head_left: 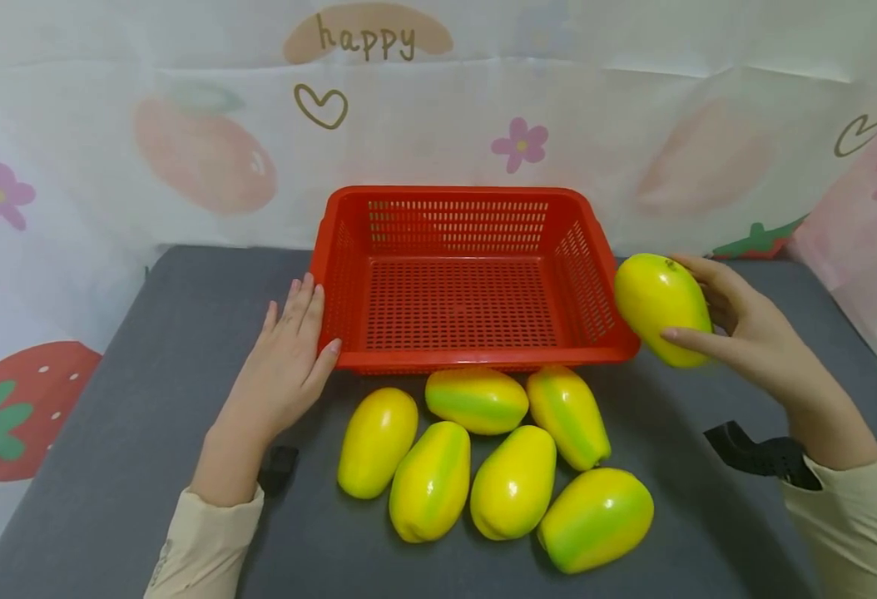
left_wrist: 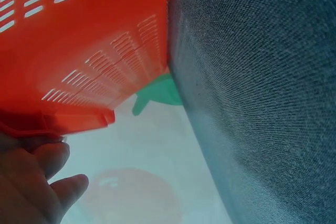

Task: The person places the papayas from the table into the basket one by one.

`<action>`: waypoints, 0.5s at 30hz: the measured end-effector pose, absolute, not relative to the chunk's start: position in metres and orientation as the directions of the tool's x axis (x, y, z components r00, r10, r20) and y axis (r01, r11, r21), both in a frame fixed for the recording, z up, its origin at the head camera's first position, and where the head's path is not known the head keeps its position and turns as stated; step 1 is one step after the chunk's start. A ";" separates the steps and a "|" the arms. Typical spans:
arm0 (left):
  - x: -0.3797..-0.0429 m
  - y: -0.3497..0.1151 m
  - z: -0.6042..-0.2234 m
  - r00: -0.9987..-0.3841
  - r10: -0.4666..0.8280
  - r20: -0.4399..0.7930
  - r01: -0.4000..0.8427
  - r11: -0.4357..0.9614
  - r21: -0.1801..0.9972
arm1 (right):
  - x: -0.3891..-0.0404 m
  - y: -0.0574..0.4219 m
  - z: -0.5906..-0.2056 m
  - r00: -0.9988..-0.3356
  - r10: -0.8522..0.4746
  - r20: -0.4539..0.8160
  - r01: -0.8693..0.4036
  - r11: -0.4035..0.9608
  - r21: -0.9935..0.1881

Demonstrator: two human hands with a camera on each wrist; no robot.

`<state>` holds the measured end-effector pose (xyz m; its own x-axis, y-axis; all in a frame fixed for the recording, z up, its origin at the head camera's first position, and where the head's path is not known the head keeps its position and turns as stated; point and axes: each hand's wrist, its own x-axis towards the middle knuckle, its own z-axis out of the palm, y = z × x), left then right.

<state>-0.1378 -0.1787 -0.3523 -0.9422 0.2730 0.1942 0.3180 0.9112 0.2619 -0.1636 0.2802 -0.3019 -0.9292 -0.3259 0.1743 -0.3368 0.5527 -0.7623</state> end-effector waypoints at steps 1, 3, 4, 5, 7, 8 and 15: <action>-0.138 -0.179 -0.352 -0.942 0.272 0.195 0.317 0.911 0.262 | -0.165 0.277 -0.300 -0.923 -0.342 0.178 -0.349 0.544 -0.763; -0.138 -0.178 -0.352 -0.943 0.270 0.193 0.315 0.912 0.263 | -0.169 0.270 -0.298 -0.907 -0.376 0.188 -0.376 0.527 -0.762; -0.138 -0.178 -0.353 -0.944 0.269 0.192 0.314 0.912 0.263 | -0.171 0.266 -0.297 -0.898 -0.395 0.196 -0.393 0.516 -0.761; -0.138 -0.178 -0.353 -0.944 0.268 0.190 0.312 0.913 0.264 | -0.173 0.263 -0.296 -0.889 -0.412 0.202 -0.408 0.509 -0.758; -0.137 -0.178 -0.352 -0.946 0.267 0.187 0.310 0.913 0.265 | -0.176 0.256 -0.296 -0.875 -0.438 0.206 -0.426 0.497 -0.756; -0.137 -0.178 -0.352 -0.946 0.267 0.186 0.310 0.913 0.266 | -0.177 0.253 -0.295 -0.871 -0.447 0.206 -0.432 0.493 -0.755; -0.138 -0.178 -0.353 -0.944 0.267 0.194 0.313 0.912 0.265 | -0.184 0.234 -0.295 -0.844 -0.498 0.201 -0.459 0.474 -0.752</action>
